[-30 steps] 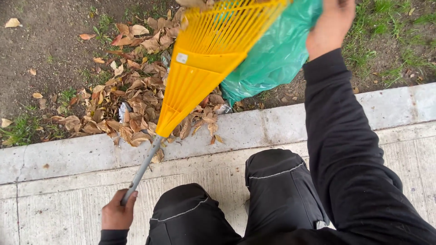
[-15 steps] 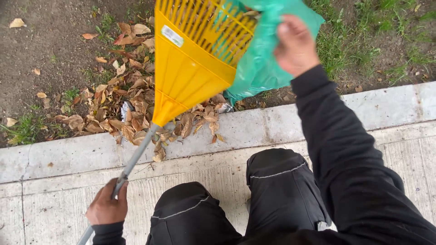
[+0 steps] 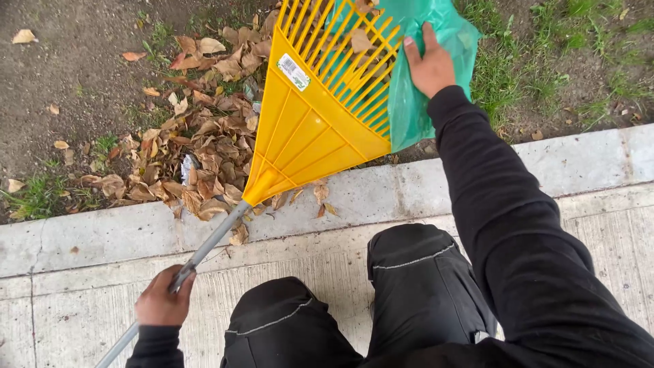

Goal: The person rakes leaves and debris on a concrete path into a pile, then picks up the pile using the rake and their hand to place it into a green plastic bag.

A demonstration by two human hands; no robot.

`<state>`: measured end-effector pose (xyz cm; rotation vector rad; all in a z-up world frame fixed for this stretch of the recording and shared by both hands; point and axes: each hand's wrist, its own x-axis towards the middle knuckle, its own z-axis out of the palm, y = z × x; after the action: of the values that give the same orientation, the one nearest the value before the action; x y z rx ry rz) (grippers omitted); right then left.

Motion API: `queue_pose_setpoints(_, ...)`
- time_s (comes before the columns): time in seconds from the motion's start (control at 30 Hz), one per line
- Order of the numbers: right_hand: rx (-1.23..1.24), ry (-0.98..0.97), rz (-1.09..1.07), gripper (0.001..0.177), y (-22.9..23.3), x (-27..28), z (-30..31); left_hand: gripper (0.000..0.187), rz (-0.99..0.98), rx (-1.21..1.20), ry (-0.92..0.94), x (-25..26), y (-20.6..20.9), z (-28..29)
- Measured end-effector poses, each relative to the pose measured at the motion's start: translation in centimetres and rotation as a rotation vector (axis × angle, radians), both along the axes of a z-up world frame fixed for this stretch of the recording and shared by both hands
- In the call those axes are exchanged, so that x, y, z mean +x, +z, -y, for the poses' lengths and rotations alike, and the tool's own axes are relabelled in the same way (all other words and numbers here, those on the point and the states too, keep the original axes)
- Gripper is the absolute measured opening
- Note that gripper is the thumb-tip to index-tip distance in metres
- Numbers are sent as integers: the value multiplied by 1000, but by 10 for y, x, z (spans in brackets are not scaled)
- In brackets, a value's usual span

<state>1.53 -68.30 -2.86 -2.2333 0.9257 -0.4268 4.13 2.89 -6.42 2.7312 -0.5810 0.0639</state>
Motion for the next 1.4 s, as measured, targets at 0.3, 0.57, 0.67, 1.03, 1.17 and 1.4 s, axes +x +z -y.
queue_pose_setpoints(0.3, -294, 217, 398, 62, 10, -8, 0, 74, -453, -46, -236, 62, 50, 189)
queue_pose_setpoints(0.57, -405, 96, 423, 45, -21, -40, 16, 70, -348, 37, -190, 109, -5, 254)
queue_pose_setpoints(0.67, -171, 71, 713, 44, -22, -48, -3, 71, -414, -26, -215, 121, -3, 287)
queue_pose_setpoints(1.03, -491, 610, 408, 56, 17, -35, -61, 65, 73, -83, 4, 59, -56, 339)
queue_pose_setpoints(1.17, -606, 747, 156, 67, 35, -9, -74, 67, -212, -41, 88, 30, -43, 333)
queue_pose_setpoints(1.4, -438, 186, 31, 54, -27, 32, 13, 66, -208, -77, 55, 50, -23, 307)
